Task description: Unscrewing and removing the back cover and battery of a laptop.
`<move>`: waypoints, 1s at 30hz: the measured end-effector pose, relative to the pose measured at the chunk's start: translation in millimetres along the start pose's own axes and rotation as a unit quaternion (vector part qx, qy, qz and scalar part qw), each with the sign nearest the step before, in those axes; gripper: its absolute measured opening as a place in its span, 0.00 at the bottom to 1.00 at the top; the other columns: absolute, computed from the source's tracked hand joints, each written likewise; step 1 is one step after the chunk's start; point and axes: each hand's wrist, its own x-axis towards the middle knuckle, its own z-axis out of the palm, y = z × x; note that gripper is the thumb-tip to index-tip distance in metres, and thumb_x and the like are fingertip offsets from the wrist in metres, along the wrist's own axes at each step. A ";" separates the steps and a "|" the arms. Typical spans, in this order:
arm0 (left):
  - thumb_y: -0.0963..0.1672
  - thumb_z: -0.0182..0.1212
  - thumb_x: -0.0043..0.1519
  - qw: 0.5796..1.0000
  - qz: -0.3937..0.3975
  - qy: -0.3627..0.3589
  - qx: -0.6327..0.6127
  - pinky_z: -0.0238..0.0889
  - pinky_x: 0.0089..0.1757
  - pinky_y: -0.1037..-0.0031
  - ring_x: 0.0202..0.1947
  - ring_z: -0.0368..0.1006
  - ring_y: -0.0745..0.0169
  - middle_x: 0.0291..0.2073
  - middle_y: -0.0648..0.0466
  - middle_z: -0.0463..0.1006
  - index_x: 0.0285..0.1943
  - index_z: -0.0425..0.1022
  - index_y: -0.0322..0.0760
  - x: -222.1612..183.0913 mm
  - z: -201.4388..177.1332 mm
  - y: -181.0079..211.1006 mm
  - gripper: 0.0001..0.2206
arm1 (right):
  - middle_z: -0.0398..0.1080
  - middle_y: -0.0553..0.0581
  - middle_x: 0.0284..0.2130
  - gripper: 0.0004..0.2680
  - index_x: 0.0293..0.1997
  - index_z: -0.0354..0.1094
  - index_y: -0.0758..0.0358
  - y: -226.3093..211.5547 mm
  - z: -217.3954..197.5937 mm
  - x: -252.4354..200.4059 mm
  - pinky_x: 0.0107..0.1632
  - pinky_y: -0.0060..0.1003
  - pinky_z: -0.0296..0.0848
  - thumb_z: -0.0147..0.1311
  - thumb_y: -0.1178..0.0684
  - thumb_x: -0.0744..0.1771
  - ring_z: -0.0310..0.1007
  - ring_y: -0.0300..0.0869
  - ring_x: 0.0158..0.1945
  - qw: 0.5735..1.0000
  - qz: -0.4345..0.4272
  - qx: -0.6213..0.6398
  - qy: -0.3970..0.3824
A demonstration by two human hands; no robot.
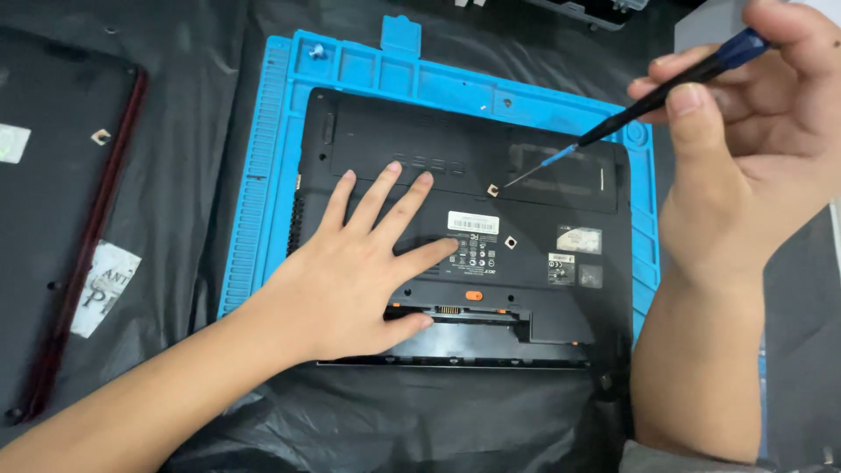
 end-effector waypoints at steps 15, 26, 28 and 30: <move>0.59 0.60 0.52 1.000 -0.001 0.011 0.012 0.37 0.61 0.34 0.71 0.42 0.26 0.71 0.32 0.49 0.66 0.70 0.49 0.4 1.5 1.2 0.32 | 0.70 0.67 0.48 0.18 0.69 0.54 0.68 1.5 3.5 -0.5 0.52 0.31 0.78 0.59 0.69 0.73 0.77 0.46 0.48 0.981 -0.147 -0.127 0.003; 0.58 0.60 0.53 1.000 0.000 0.017 0.010 0.37 0.61 0.34 0.71 0.43 0.27 0.71 0.34 0.50 0.65 0.71 0.50 0.5 1.5 1.4 0.31 | 0.72 0.66 0.49 0.18 0.67 0.53 0.68 -9.9 9.3 -2.6 0.53 0.29 0.80 0.59 0.70 0.72 0.78 0.44 0.49 0.960 -0.206 -0.187 -0.021; 0.58 0.60 0.54 1.000 0.001 0.018 0.010 0.37 0.61 0.35 0.71 0.43 0.27 0.72 0.34 0.50 0.65 0.71 0.49 0.3 1.0 1.2 0.31 | 0.72 0.66 0.50 0.17 0.67 0.53 0.68 -10.5 9.4 -0.8 0.53 0.29 0.80 0.57 0.70 0.72 0.78 0.44 0.49 0.963 -0.204 -0.174 -0.034; 0.58 0.60 0.54 1.000 0.002 0.019 0.010 0.38 0.61 0.35 0.71 0.43 0.27 0.72 0.34 0.50 0.65 0.71 0.49 -0.4 1.7 0.9 0.31 | 0.72 0.65 0.50 0.16 0.66 0.52 0.68 -10.6 10.0 1.0 0.54 0.29 0.80 0.56 0.70 0.73 0.78 0.43 0.50 0.965 -0.202 -0.161 -0.047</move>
